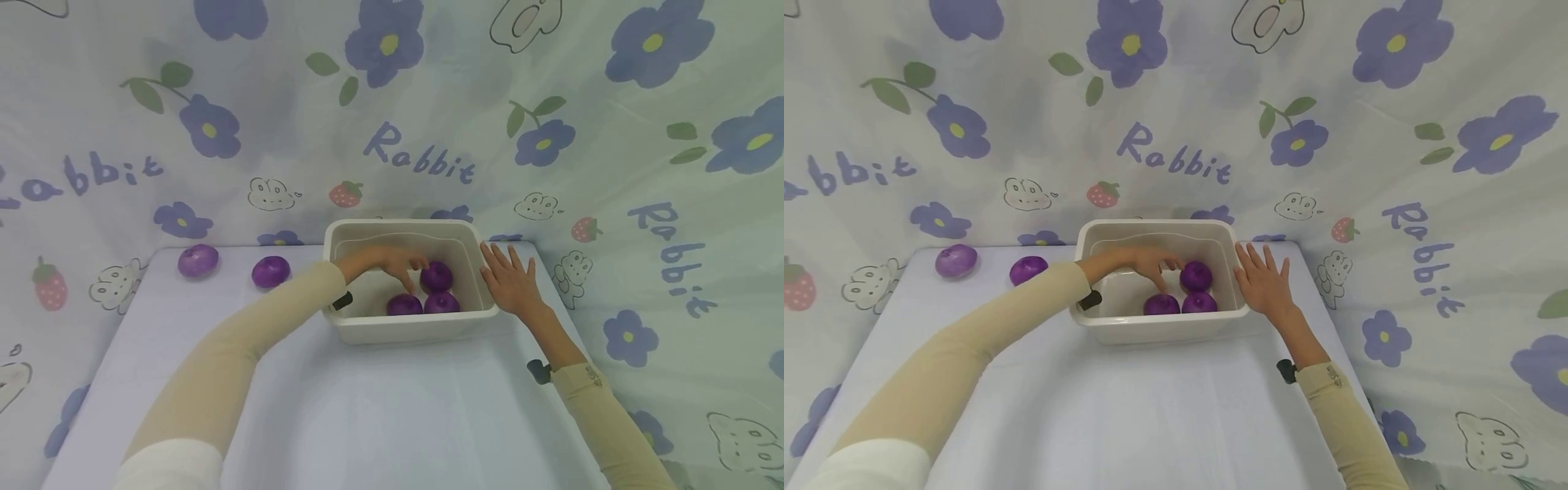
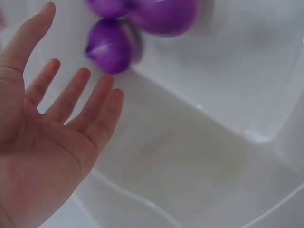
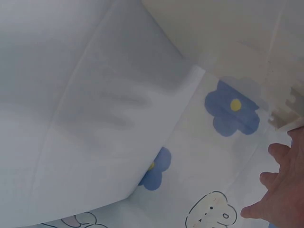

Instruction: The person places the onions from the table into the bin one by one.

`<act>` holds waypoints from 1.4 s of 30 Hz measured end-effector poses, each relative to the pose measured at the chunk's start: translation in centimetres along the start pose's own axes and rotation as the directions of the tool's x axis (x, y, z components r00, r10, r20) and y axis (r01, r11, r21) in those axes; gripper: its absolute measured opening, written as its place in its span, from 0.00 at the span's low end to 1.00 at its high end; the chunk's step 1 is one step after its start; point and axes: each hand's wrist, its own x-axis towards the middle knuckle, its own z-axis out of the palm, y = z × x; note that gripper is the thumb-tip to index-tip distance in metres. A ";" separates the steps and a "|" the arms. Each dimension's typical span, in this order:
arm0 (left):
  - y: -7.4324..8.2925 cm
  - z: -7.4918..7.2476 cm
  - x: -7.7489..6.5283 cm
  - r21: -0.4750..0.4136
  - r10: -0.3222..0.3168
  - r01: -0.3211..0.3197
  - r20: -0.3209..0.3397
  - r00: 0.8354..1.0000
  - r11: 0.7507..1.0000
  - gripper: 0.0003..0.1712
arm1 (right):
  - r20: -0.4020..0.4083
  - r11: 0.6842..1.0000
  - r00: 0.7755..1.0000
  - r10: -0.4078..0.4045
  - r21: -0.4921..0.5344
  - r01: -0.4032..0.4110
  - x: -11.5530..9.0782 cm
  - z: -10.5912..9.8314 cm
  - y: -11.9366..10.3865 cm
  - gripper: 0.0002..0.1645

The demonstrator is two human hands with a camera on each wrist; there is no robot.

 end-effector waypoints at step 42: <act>-13.9 -0.9 -19.1 -0.404 -0.247 0.016 -0.528 0.813 0.915 0.46 | 0.000 1.000 1.000 0.003 -0.016 -0.003 0.1 0.2 0.0 0.37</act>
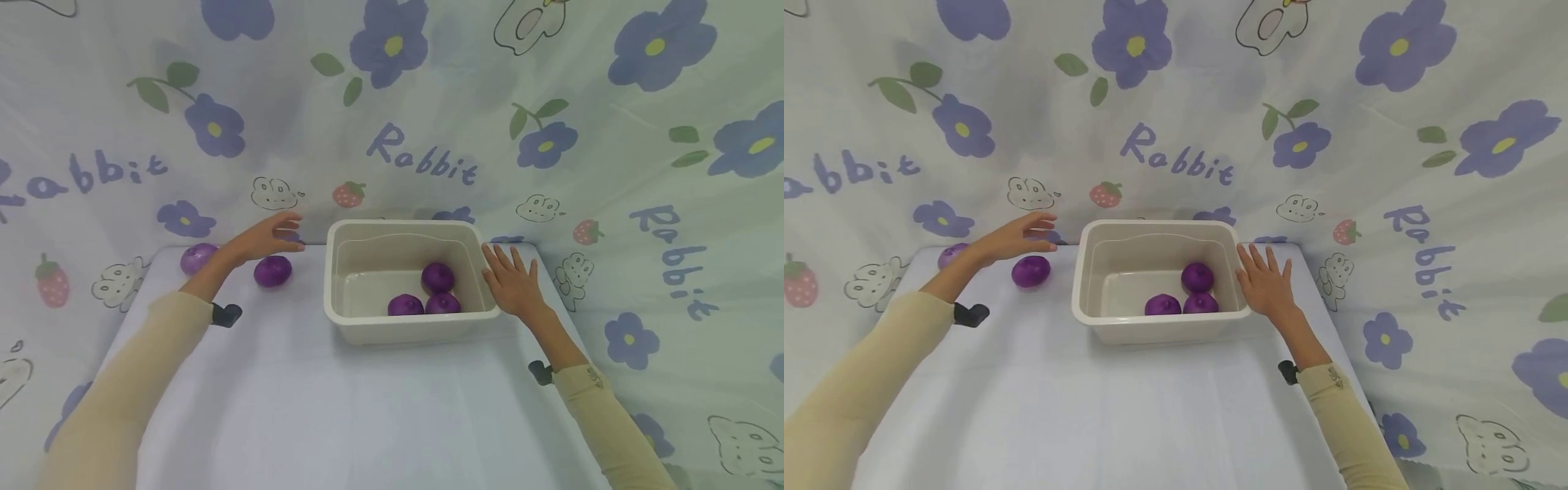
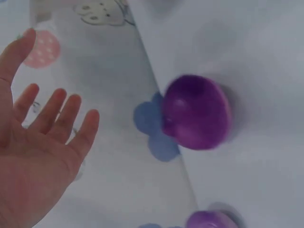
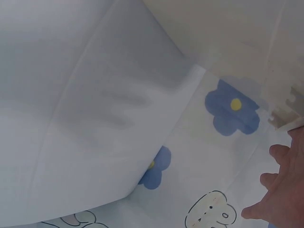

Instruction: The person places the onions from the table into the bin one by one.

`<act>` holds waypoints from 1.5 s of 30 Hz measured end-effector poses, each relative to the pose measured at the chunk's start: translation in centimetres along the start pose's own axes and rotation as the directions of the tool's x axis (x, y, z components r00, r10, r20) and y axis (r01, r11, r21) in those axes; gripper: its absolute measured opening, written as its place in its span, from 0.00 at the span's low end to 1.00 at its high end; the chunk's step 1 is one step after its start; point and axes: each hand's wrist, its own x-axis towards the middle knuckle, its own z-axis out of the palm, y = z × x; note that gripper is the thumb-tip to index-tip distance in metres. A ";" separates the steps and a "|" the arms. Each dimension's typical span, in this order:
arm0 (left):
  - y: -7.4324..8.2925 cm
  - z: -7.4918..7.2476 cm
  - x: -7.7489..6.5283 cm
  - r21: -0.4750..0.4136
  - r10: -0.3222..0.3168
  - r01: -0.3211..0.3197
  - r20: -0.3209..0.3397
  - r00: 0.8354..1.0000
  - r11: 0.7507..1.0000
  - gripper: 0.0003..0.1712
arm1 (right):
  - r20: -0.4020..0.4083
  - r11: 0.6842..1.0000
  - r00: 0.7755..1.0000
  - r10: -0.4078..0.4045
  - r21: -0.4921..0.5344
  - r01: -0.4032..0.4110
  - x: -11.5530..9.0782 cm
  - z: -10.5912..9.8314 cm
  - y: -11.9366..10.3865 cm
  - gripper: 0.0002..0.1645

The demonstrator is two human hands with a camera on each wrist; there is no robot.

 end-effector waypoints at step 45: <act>-11.2 2.4 -1.1 0.062 -0.241 0.253 -0.156 0.958 0.966 0.50 | 0.001 1.000 1.000 0.009 -0.010 -0.009 0.1 0.0 0.0 0.36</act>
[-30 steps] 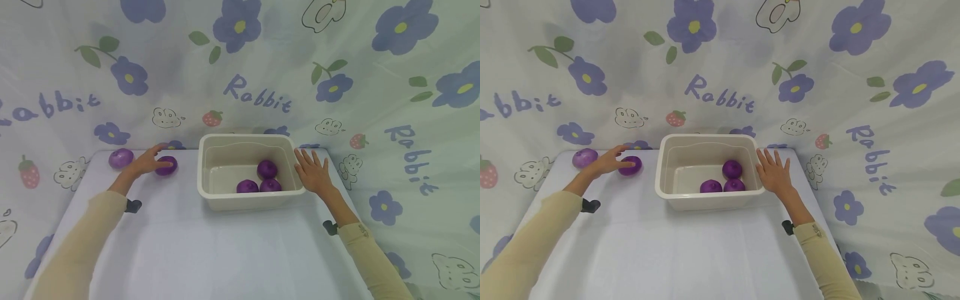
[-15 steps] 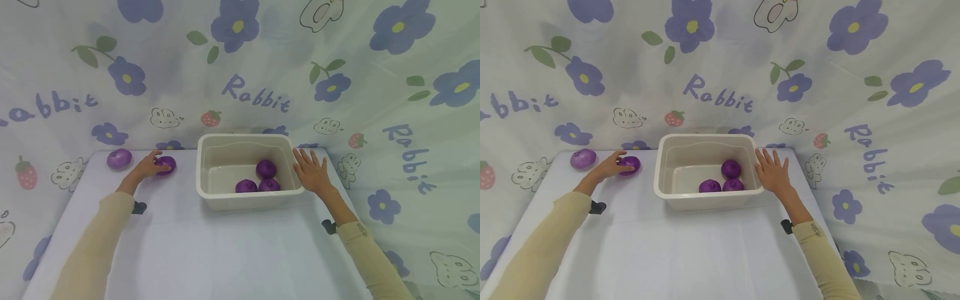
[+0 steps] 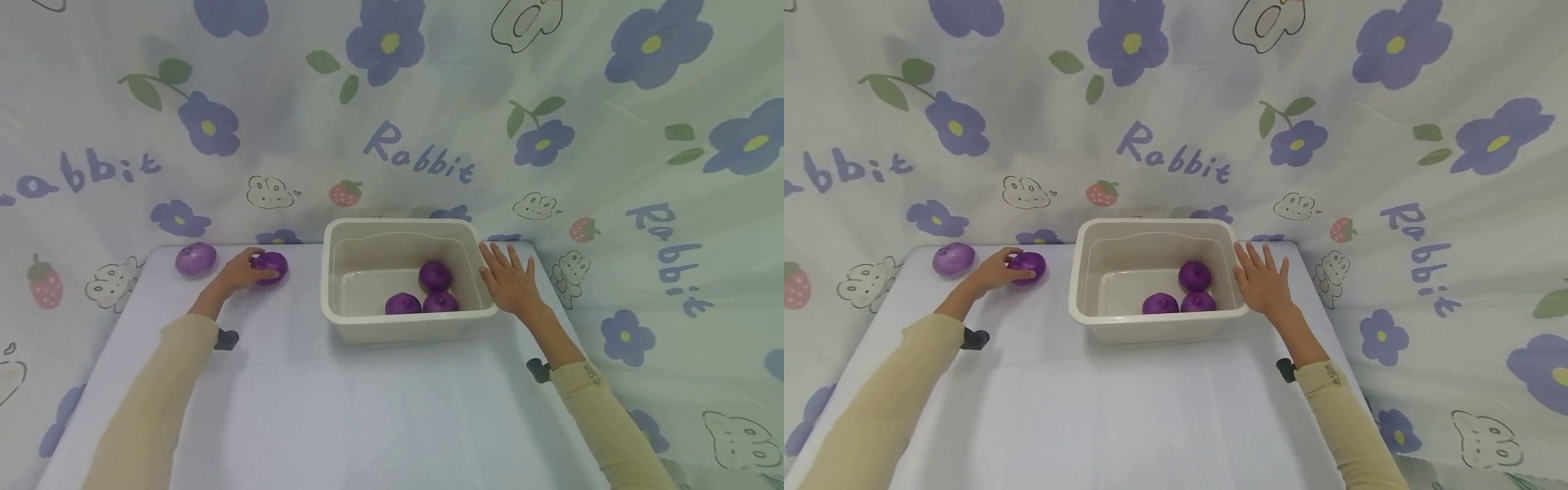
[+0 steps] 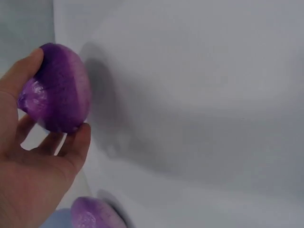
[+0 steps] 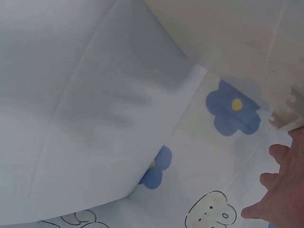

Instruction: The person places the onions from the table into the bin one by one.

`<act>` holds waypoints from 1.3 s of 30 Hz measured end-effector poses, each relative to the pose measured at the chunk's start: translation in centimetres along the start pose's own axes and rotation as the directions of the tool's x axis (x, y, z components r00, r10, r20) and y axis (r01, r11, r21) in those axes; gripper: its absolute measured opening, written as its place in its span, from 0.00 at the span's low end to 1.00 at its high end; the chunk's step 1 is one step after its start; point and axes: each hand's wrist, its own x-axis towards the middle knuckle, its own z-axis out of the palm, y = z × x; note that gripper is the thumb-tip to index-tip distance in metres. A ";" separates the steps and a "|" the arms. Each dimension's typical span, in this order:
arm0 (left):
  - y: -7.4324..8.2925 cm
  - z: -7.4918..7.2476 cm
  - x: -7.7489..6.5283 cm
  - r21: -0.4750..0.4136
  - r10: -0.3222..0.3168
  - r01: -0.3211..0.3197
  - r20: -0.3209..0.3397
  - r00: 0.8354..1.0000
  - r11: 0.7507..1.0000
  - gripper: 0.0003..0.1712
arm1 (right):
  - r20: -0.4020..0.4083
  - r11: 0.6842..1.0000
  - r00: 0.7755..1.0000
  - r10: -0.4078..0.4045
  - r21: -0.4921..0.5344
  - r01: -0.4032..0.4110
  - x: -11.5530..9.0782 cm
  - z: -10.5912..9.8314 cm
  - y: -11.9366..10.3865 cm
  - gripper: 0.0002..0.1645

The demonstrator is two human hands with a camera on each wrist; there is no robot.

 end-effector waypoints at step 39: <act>12.9 -4.9 -2.1 0.038 0.271 -0.269 -0.150 0.951 0.962 0.49 | 0.008 1.000 1.000 0.002 -0.018 -0.002 -0.2 -0.3 -0.3 0.36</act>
